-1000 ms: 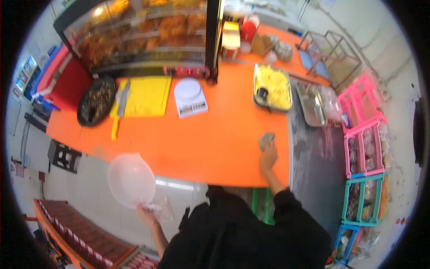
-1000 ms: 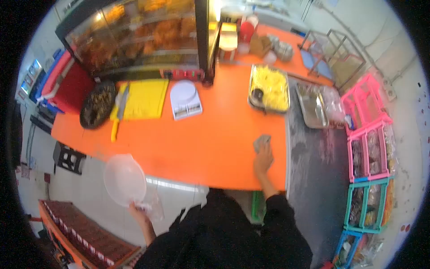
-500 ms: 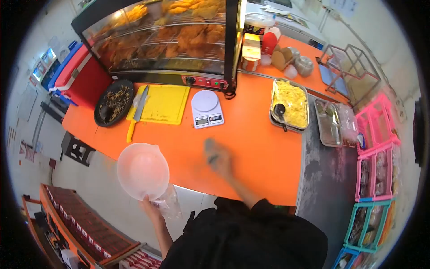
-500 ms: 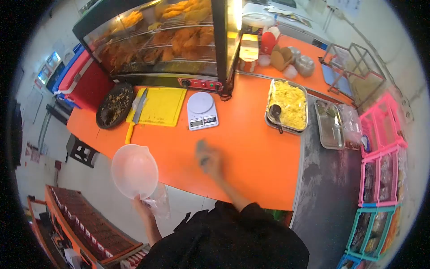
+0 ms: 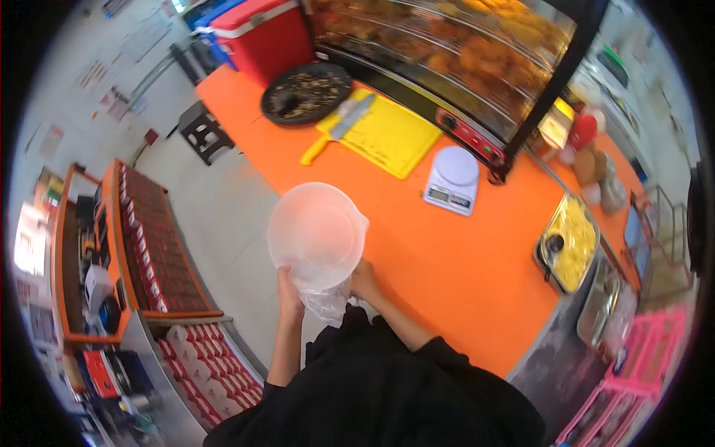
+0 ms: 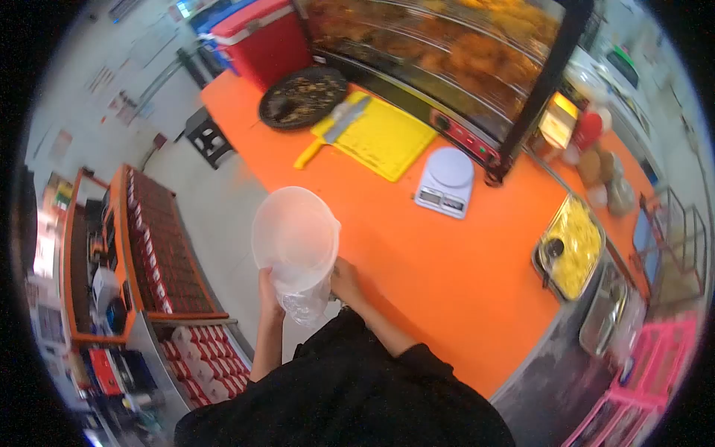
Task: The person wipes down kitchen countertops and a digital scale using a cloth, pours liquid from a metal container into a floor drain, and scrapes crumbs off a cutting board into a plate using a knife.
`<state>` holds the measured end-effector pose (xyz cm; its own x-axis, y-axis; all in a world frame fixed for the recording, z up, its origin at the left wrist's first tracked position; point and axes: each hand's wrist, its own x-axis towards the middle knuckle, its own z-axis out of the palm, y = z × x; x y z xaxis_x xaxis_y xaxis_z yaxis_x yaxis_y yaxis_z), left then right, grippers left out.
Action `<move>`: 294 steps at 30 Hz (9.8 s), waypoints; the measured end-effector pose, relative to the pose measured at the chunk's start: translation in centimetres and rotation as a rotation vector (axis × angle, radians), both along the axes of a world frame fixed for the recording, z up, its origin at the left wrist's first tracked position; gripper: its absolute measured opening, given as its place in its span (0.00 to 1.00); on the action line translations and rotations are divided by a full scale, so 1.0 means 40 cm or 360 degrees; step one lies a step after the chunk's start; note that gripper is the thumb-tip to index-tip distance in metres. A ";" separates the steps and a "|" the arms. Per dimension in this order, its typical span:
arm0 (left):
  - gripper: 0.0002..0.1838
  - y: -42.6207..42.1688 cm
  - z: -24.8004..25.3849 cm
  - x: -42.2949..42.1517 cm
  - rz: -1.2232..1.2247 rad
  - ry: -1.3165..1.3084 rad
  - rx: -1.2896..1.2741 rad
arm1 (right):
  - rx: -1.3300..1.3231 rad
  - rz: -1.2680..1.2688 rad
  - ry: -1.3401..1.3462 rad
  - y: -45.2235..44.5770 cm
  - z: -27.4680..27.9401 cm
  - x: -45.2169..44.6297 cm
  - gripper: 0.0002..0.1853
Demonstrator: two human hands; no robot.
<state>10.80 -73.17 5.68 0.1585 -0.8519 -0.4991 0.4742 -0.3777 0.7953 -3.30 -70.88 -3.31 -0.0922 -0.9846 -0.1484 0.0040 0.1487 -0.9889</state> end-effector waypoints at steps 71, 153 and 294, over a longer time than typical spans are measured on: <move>0.26 -0.161 -0.204 0.015 -0.2038 -0.1007 -0.0707 | 0.0060 -0.2087 -0.0501 0.532 0.025 -0.255 0.14; 0.41 2.669 -0.165 -0.418 -0.3670 -0.0042 -0.3136 | -0.0714 -0.5201 -0.0941 2.048 0.105 0.626 0.22; 0.33 -0.079 0.117 0.409 0.0305 0.0577 -0.0918 | -0.1432 -0.0355 0.1668 -0.214 0.468 0.310 0.20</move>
